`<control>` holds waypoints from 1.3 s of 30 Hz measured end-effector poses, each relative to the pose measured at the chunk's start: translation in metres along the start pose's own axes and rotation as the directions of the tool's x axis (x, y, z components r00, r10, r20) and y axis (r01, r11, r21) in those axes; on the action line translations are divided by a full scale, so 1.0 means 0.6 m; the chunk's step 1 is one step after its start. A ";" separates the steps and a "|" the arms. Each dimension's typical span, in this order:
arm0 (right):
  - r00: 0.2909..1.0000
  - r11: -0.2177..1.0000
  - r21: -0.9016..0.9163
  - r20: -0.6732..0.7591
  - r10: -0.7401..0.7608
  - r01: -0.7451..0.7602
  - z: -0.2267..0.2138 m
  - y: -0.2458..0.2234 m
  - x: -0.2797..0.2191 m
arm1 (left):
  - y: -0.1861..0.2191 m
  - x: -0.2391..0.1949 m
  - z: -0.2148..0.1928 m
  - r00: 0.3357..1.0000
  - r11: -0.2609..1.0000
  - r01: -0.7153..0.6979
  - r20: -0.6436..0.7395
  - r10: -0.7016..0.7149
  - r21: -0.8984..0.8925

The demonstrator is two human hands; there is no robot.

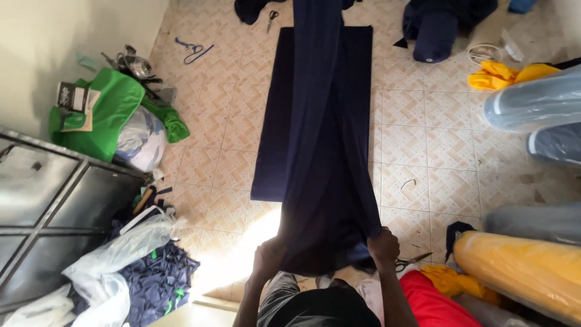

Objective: Unfolding, smoothing, and cutting a large piece of dark blue fabric on the floor using scissors.

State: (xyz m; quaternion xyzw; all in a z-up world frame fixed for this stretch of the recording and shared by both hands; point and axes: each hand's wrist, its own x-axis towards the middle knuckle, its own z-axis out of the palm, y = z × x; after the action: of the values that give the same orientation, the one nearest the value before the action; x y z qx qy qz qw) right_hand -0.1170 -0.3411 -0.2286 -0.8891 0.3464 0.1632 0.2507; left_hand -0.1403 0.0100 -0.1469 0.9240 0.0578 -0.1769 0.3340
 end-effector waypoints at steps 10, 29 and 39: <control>0.966 0.979 0.113 0.217 0.141 -0.168 -0.032 0.039 0.073 | -0.037 -0.029 -0.086 0.892 0.940 0.314 -0.298 -0.339 -0.129; 0.984 0.910 0.375 -0.060 -0.169 0.179 0.024 0.070 0.090 | 0.070 -0.025 -0.151 0.980 0.798 0.091 -0.087 -0.177 -0.596; 0.955 0.954 0.182 -0.220 -0.198 0.239 0.027 -0.024 0.050 | 0.040 -0.005 -0.156 0.921 0.891 0.141 -0.273 -0.279 -0.432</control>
State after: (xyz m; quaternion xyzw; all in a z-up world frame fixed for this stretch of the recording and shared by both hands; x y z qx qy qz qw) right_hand -0.0878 -0.3389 -0.2510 -0.9031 0.2839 0.0078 0.3222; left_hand -0.1106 0.0515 -0.0646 0.8393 0.2487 -0.0405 0.4817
